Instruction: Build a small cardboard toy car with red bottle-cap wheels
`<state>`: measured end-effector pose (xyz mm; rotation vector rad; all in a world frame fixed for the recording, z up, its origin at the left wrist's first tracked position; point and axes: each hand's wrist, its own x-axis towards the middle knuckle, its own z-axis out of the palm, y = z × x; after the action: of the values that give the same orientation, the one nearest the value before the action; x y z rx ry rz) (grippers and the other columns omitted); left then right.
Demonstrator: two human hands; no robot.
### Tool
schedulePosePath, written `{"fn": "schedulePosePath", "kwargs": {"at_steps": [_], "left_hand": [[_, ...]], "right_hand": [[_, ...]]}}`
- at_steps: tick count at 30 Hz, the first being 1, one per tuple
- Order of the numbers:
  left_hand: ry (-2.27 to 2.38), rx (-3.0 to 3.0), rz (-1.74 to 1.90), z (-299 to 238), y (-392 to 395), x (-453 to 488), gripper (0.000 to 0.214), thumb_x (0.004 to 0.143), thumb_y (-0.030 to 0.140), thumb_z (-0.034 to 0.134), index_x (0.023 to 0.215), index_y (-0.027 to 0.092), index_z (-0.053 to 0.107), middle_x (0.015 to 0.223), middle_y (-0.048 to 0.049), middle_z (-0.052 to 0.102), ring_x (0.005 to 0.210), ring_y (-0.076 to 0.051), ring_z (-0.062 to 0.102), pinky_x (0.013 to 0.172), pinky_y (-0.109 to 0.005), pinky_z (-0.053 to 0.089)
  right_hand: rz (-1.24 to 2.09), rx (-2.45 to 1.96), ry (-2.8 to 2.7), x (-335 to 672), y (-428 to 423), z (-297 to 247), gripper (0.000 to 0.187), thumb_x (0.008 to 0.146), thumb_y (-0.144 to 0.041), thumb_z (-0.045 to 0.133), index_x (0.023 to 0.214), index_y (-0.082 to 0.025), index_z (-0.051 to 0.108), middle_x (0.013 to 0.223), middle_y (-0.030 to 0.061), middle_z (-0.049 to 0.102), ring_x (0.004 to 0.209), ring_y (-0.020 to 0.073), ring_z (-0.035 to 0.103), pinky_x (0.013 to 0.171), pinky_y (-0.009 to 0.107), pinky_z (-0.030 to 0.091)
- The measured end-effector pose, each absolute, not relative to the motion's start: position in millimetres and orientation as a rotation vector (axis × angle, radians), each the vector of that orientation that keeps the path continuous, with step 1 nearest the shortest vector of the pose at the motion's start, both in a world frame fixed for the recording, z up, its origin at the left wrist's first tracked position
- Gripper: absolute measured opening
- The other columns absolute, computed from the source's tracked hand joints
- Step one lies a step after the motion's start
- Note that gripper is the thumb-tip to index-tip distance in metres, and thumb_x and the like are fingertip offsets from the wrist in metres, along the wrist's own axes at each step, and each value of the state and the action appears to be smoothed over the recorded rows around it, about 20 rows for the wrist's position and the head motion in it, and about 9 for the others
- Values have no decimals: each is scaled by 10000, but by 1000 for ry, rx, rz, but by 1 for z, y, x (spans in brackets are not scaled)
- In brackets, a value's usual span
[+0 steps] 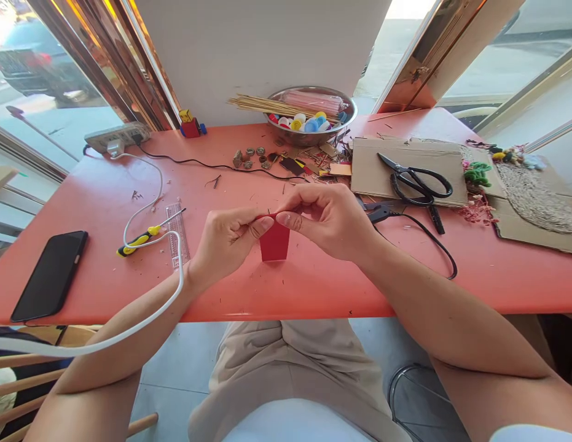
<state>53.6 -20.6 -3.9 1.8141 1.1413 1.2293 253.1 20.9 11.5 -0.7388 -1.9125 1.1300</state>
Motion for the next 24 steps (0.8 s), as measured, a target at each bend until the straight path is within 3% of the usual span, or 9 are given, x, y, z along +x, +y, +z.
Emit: {"fn": "schedulePosePath", "kwargs": {"at_steps": [6,12,15,17,20,24], "left_hand": [[1095,1706,1191,-8,-19,56,490,886,648,787,670,214,718,606,13,527,577,-141,420,522,-272,347],[1091,1787,1148,-7,-22,54,583,902,615,803,550,208,578,530,54,342,527,-104,279,488,-259,245],[916,1633,1051,-5,-18,54,607,852,783,799,679,211,690,582,25,524,560,-141,500,540,-269,430],[770,1456,955,-6,-16,54,669,811,877,765,794,208,751,691,-43,682,690,-212,690,664,-322,576],[693,1255,875,-8,-14,52,634,791,827,827,887,203,776,831,-107,795,841,-269,806,793,-368,650],[694,1164,865,-8,-13,48,583,732,720,948,907,190,779,878,-122,838,853,-285,840,805,-364,661]], "right_hand": [[1170,-715,-1880,255,26,13,468,849,-628,868,759,-203,695,707,6,646,651,137,543,606,287,445],[1081,-676,-1988,252,21,13,481,908,-626,829,730,-218,646,673,-23,608,649,126,506,601,273,415],[1258,-667,-1894,250,22,12,550,835,-694,879,719,-220,625,628,-36,581,596,119,501,556,272,422],[1467,-630,-1797,250,25,9,600,782,-754,891,732,-226,610,603,-44,581,538,115,503,513,273,439],[1672,-575,-1680,249,30,6,624,738,-773,914,748,-223,619,600,-45,604,502,107,508,490,273,468],[1749,-536,-1665,249,33,4,594,727,-723,951,764,-207,660,640,-34,646,526,102,536,510,270,511]]}}
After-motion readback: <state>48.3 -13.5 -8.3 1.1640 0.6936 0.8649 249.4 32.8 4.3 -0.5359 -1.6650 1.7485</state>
